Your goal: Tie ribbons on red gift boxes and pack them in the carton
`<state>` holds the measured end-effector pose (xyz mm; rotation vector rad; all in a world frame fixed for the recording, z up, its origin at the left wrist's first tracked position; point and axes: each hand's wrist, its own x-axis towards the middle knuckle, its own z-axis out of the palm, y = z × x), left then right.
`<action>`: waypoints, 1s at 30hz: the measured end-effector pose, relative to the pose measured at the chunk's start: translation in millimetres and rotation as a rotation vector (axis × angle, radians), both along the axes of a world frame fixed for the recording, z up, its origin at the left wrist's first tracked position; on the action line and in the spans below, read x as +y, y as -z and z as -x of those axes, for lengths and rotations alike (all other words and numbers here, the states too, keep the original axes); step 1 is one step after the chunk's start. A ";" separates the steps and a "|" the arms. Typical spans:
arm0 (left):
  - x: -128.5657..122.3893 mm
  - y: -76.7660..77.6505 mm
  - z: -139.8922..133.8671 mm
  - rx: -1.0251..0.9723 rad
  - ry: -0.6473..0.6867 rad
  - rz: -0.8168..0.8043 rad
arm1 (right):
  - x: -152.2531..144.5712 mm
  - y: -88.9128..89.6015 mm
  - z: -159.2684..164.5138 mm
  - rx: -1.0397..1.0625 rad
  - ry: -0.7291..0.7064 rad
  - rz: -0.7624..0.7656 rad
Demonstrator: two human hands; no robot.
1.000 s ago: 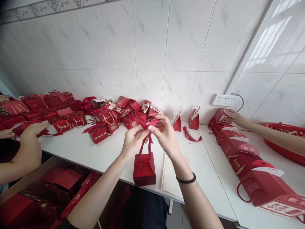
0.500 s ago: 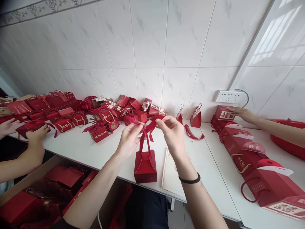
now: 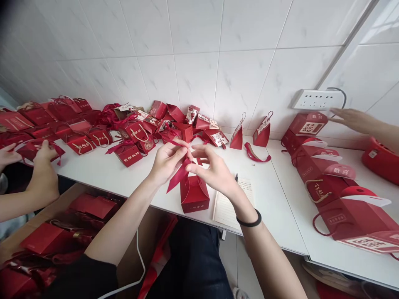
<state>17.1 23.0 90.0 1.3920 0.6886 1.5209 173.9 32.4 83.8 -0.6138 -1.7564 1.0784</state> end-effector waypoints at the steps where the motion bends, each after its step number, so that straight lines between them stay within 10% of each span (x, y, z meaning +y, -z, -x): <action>1: -0.4 -0.5 0.6 0.037 0.003 -0.027 | 2.7 1.2 3.0 -0.030 -0.041 0.026; 7: -2.2 -3.4 1.2 0.095 0.005 -0.116 | 2.3 3.2 3.3 -0.169 -0.006 0.040; 14: -12.7 2.1 -6.0 0.101 0.024 -0.073 | -0.3 13.4 2.9 -0.376 0.441 -0.327; 26: -5.5 26.5 -4.0 -0.244 -0.037 -0.081 | -16.5 15.2 4.6 -0.051 0.248 -0.098; 30: -16.8 35.0 -6.2 -0.405 -0.225 -0.021 | -15.0 24.5 3.1 0.184 0.556 -0.011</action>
